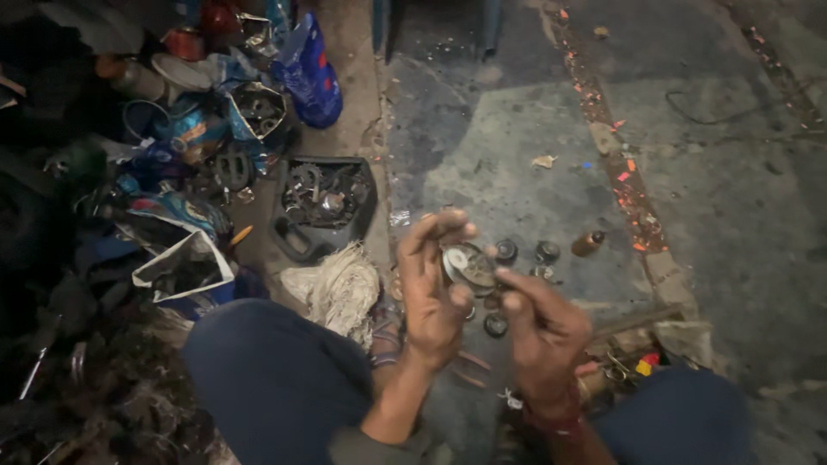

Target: The person sits on the floor and disassembles a small cylindrical mechanical component, likely a motor or gear assembly. They use pliers and a screwdriver to remove parts, inspect the internal gears, and reassemble the unit.

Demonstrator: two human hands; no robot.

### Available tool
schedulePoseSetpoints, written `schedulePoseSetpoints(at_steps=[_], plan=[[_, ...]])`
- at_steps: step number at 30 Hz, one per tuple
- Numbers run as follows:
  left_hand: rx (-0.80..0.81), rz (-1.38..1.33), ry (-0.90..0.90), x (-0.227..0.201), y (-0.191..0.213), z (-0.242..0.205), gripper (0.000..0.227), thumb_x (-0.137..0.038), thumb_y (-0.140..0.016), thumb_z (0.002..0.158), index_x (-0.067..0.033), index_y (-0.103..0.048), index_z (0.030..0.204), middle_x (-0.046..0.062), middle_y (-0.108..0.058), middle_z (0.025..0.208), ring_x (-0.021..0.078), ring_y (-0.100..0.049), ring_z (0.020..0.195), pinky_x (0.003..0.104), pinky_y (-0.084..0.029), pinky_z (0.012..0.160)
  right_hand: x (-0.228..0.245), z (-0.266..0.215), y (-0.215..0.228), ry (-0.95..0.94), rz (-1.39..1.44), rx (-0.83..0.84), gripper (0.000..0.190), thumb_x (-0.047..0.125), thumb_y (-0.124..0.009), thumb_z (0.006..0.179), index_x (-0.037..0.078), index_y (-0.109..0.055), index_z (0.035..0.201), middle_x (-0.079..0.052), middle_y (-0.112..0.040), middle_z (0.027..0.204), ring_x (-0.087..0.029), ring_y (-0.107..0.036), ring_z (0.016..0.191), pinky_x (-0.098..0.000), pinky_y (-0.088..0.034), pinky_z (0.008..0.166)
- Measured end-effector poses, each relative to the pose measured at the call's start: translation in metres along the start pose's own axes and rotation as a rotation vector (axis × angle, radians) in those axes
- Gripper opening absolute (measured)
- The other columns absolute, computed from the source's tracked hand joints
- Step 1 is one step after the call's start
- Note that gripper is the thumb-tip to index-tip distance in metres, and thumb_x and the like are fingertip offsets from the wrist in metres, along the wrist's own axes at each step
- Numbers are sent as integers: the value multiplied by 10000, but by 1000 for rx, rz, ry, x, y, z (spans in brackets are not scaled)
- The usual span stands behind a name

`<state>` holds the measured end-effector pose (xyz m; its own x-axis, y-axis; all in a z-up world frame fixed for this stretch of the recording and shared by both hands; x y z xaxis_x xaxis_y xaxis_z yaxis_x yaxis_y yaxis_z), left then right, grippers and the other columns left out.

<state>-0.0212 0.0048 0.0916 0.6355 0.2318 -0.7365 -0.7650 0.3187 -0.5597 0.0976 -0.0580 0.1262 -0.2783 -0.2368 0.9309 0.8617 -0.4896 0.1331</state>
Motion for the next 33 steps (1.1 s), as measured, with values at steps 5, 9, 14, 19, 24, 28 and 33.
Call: schedulePoseSetpoints(at_steps=[5, 9, 14, 19, 24, 28, 33], plan=[[301, 462, -66, -21, -8, 8, 982, -320, -970, 620, -33, -521, 1445, 133, -606, 1421, 268, -630, 1320, 363, -521, 1139, 8, -4, 21, 197, -177, -139, 128, 14, -684, 970, -26, -728, 1084, -109, -745, 971, -120, -679, 835, -261, -536, 760], [491, 681, -66, -37, -12, 15, 864, -187, -975, 584, -17, -612, 1350, 154, -701, 1296, 290, -724, 1208, 367, -572, 1062, 9, -3, 29, 281, -231, -116, 136, -8, -698, 943, -25, -719, 1077, -130, -737, 967, -156, -713, 873, -277, -545, 796], [480, 645, -161, -48, -22, 15, 891, -176, -990, 637, -27, -557, 1402, 149, -699, 1316, 273, -714, 1240, 362, -583, 1080, 4, 1, 33, 232, -224, -103, 153, -49, -694, 936, -11, -724, 1080, -133, -757, 960, -197, -727, 811, -294, -562, 751], [324, 683, -163, -50, -19, 12, 875, -117, -936, 759, -45, -454, 1485, 152, -694, 1339, 268, -732, 1214, 355, -605, 1051, 19, 6, 28, 615, -482, -4, 440, -118, -580, 839, 21, -662, 1248, -215, -624, 1343, -378, -649, 1199, -429, -544, 1027], [280, 798, -359, -51, -16, 11, 843, -44, -875, 792, -51, -409, 1495, 164, -662, 1331, 306, -719, 1173, 379, -603, 1017, 18, 7, 10, 634, -785, 63, 607, -21, -630, 721, 109, -715, 1308, -278, -470, 1503, -452, -486, 1340, -514, -442, 1104], [187, 954, -513, -53, -16, 11, 806, -26, -846, 813, -36, -382, 1471, 175, -661, 1328, 345, -708, 1150, 390, -605, 990, 21, 2, -2, 637, -800, 84, 555, -60, -623, 774, 90, -725, 1299, -287, -500, 1500, -457, -496, 1364, -513, -435, 1143], [103, 969, -599, -51, -15, 10, 805, -48, -855, 836, -35, -354, 1466, 194, -663, 1308, 358, -719, 1153, 382, -618, 949, 30, -5, 1, 583, -543, 122, 454, -105, -604, 850, 141, -742, 1206, -230, -550, 1477, -380, -524, 1409, -486, -431, 1181]])
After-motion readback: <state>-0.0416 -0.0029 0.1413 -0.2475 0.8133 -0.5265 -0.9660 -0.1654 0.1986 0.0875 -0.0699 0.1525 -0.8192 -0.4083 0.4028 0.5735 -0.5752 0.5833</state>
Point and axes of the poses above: each hand's wrist, its own z-axis towards the middle knuckle, its own y-axis out of the back of the hand, x = y × z, the point moved 4 cm from there along z, towards the middle knuckle
